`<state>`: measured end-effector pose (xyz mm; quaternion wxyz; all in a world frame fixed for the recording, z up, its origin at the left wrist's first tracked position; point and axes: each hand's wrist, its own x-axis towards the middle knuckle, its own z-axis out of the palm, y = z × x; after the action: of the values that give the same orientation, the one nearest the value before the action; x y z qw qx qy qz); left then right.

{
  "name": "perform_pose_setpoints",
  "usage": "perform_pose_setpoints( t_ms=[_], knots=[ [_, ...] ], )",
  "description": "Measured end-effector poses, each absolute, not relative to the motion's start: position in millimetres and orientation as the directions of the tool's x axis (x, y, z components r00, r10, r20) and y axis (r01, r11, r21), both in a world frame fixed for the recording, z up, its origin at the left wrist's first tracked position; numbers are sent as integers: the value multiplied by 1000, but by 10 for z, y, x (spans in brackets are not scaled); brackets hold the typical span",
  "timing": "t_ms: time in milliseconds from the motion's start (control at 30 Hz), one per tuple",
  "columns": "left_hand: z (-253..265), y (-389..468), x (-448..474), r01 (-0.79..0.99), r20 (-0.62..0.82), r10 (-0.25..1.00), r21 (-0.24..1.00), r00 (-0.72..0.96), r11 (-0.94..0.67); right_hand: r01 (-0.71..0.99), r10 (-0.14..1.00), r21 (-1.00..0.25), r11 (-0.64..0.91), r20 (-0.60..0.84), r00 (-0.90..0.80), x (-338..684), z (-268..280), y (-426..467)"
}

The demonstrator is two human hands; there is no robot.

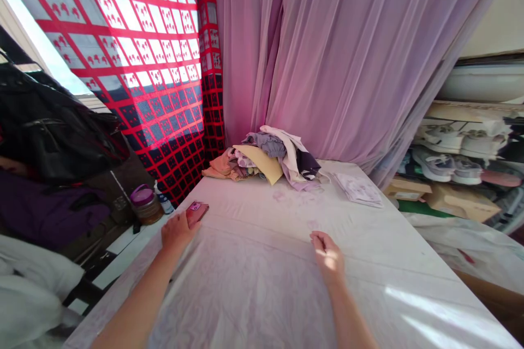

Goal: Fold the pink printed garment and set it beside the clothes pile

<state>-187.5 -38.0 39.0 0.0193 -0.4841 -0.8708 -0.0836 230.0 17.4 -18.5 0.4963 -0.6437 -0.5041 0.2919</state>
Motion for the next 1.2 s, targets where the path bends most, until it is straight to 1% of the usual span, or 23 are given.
perform_pose_setpoints(
  t_ms=[67,267,333,367,400,433,467,500,533,567,600,633,667,700,733,800,867,933,1033,1200],
  knots=[
    [402,-391,-1938,846,69,846,129,-528,517,382,937,-924,-4,129,323,2293,-159,158],
    [470,-357,-1944,870,67,869,95,-490,484,405,946,-914,-14,120,303,2300,-127,88],
    [526,-361,-1961,880,62,880,115,-470,462,420,946,-908,-6,130,296,2307,-124,73],
    [564,-366,-1967,880,67,883,150,-464,451,427,945,-904,-2,138,296,2309,-123,69],
    [609,-372,-1966,872,73,883,213,-464,441,432,944,-902,1,143,298,2309,-123,67],
    [661,-381,-1954,848,76,878,311,-473,430,436,942,-900,2,148,300,2309,-123,67],
    [717,-393,-1927,795,72,870,447,-488,410,440,942,-898,4,152,301,2308,-124,68],
    [776,-409,-1884,701,41,863,603,-504,380,442,942,-897,6,153,299,2306,-125,70],
    [832,-431,-1824,552,-17,860,760,-509,342,444,943,-896,7,154,296,2305,-127,73],
    [881,-457,-1745,358,-93,873,888,-479,290,446,943,-895,8,155,295,2303,-129,75],
    [918,-487,-1651,140,-194,896,953,-398,268,449,942,-894,7,156,296,2303,-131,76],
    [941,-517,-1543,-67,-264,919,965,-294,255,452,942,-892,9,159,295,2303,-132,75],
    [946,-545,-1424,-253,-295,935,937,-196,243,455,942,-890,15,165,292,2303,-132,73],
    [934,-569,-1300,-399,-270,956,894,-114,204,459,942,-888,25,175,287,2304,-130,68],
    [906,-587,-1174,-503,-243,969,843,-37,192,461,942,-886,38,186,280,2306,-126,62],
    [817,-600,-934,-629,-210,972,743,108,230,464,944,-884,54,196,264,2306,-112,45],
    [711,-589,-737,-680,-193,957,673,218,291,471,949,-882,33,175,261,2303,-94,28],
    [622,-568,-599,-712,-173,947,625,271,318,480,952,-878,-3,144,270,2296,-76,15],
    [554,-547,-504,-746,-151,948,587,281,314,484,951,-875,-21,133,281,2287,-61,7],
    [578,-521,-550,-762,-167,943,557,286,330,479,947,-877,-14,143,289,2300,-70,12]
  ],
)
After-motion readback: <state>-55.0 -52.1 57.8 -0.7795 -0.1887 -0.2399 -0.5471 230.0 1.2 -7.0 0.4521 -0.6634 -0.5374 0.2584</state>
